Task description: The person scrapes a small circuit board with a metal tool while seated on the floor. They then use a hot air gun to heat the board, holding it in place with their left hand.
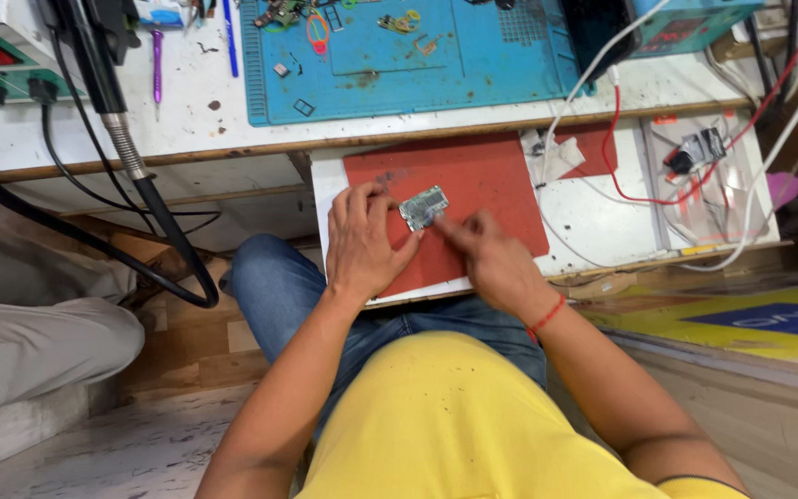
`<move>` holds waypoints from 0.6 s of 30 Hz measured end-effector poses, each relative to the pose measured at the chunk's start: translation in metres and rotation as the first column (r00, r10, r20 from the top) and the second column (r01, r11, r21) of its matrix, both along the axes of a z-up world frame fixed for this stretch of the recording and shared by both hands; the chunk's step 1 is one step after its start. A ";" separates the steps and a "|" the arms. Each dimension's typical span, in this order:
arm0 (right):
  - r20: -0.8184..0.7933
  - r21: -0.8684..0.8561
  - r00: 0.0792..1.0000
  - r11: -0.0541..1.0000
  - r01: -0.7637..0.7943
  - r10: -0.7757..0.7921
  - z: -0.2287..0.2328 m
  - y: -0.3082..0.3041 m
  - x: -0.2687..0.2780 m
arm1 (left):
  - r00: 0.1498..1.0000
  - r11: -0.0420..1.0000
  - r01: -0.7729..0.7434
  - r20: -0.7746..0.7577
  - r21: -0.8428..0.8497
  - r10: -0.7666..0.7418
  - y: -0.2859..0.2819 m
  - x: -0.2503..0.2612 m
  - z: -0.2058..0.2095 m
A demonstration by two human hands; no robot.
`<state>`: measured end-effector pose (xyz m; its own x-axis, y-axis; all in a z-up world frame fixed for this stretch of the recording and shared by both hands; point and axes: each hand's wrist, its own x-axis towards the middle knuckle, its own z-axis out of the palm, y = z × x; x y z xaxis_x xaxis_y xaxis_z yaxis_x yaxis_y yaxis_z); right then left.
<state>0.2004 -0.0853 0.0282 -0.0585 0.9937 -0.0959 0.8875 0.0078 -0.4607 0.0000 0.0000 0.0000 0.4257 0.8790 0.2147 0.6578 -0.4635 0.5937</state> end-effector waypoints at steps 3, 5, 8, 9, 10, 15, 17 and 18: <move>0.021 0.059 0.998 0.997 0.053 -0.055 0.004 0.000 0.003 | 0.999 0.999 0.022 -0.027 0.044 -0.021 0.004 0.001 0.001; 0.046 0.087 0.995 0.993 0.081 -0.086 0.006 0.008 0.006 | 1.000 1.000 0.016 -0.018 0.026 -0.016 0.003 0.001 0.001; 0.007 0.117 0.999 0.993 0.031 -0.032 0.015 0.014 0.011 | 1.000 0.999 0.010 -0.027 0.040 -0.009 0.002 0.001 0.005; -0.014 0.128 1.000 0.992 0.008 -0.006 0.019 0.016 0.014 | 0.999 0.998 0.018 -0.029 0.053 -0.017 0.004 0.003 0.006; -0.037 0.150 0.998 0.987 0.063 -0.058 0.022 0.021 0.016 | 1.000 0.999 0.018 -0.020 0.051 -0.017 0.008 0.002 0.006; -0.082 0.151 0.995 0.988 -0.035 0.048 0.035 0.017 0.001 | 1.000 0.999 0.006 0.026 0.037 -0.007 0.003 0.000 0.001; -0.034 0.006 0.999 1.000 -0.009 0.009 0.039 0.018 -0.011 | 1.000 0.999 -0.002 0.021 0.037 0.002 -0.001 -0.002 0.005; -0.006 -0.060 1.000 0.998 0.015 -0.015 0.041 0.021 -0.014 | 1.000 0.999 0.000 0.021 0.044 -0.001 0.002 -0.001 0.006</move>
